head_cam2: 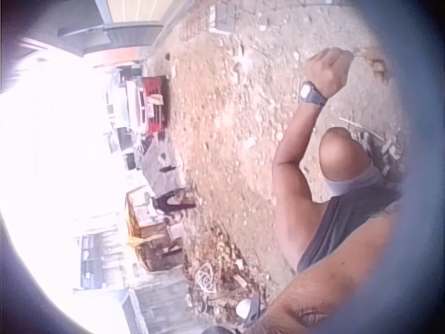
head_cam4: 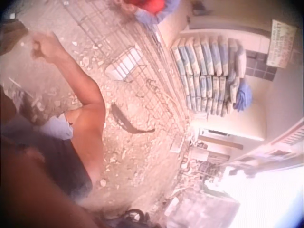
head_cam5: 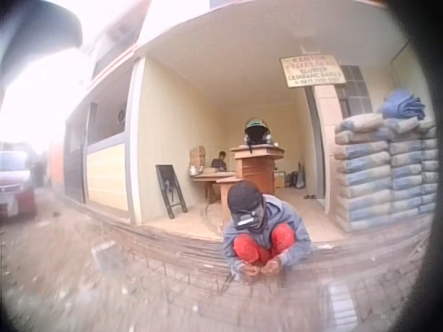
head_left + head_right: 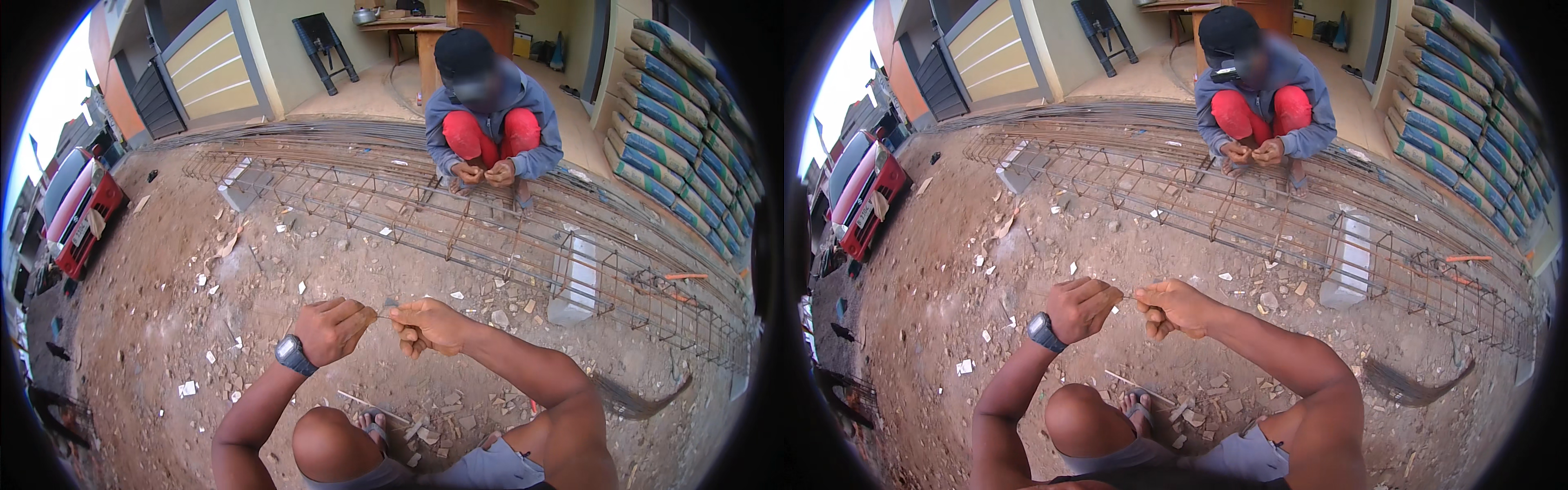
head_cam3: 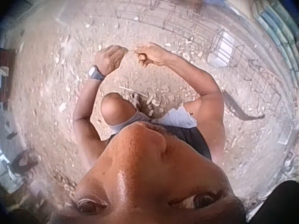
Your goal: The person ties wire ties around the intersections of a rebar mesh using pliers. Another person works alongside on the same mesh. The person continues tying the mesh in a repetitive manner.
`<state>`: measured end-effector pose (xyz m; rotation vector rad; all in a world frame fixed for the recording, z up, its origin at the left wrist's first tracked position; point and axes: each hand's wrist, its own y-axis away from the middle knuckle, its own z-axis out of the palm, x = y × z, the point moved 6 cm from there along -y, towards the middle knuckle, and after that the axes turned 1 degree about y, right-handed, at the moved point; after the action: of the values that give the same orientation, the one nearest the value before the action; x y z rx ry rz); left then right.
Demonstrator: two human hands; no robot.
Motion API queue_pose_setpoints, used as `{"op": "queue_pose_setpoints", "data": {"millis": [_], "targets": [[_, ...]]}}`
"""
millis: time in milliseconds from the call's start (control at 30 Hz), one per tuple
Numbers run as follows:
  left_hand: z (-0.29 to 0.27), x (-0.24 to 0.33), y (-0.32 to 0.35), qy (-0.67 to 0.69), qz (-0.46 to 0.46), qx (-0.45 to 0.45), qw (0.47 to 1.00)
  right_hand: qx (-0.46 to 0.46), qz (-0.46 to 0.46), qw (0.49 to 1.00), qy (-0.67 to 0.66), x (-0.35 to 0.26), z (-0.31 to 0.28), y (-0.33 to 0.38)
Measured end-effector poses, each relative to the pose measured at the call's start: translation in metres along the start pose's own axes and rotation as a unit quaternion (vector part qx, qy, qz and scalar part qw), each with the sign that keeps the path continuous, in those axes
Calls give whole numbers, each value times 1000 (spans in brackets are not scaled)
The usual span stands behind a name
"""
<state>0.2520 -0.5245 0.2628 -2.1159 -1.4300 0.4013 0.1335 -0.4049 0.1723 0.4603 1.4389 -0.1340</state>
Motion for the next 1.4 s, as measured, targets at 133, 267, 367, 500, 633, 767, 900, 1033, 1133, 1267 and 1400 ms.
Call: {"op": "queue_pose_setpoints", "data": {"millis": [133,267,367,500,633,767,900,1033,1133,1267,1400], "targets": [[-4,-9,2,39,-17,-2,999,189,-480,697,498,-63,24,42],[-3,-8,5,31,-11,-16,999,142,-381,767,496,-51,14,23],[-4,-7,6,-6,26,-21,999,71,-116,963,235,-26,5,6],[-9,-8,6,-36,36,-22,998,7,40,999,-27,-1,3,0],[-10,-16,15,-14,-4,-26,1000,192,-470,708,492,-66,28,34],[-6,-17,11,8,-18,-30,999,181,-458,691,530,-54,18,27],[-3,-11,8,-35,14,-36,999,79,-133,970,190,-26,2,3],[3,-2,10,-70,30,-39,996,-54,121,981,-139,5,7,6],[3,0,9,-77,21,-32,996,-61,117,975,-182,10,7,5],[-2,-3,9,-79,5,-31,996,-38,78,984,-158,7,9,5],[-5,-13,10,-28,-29,-41,998,152,-282,883,342,-37,8,17]]}}
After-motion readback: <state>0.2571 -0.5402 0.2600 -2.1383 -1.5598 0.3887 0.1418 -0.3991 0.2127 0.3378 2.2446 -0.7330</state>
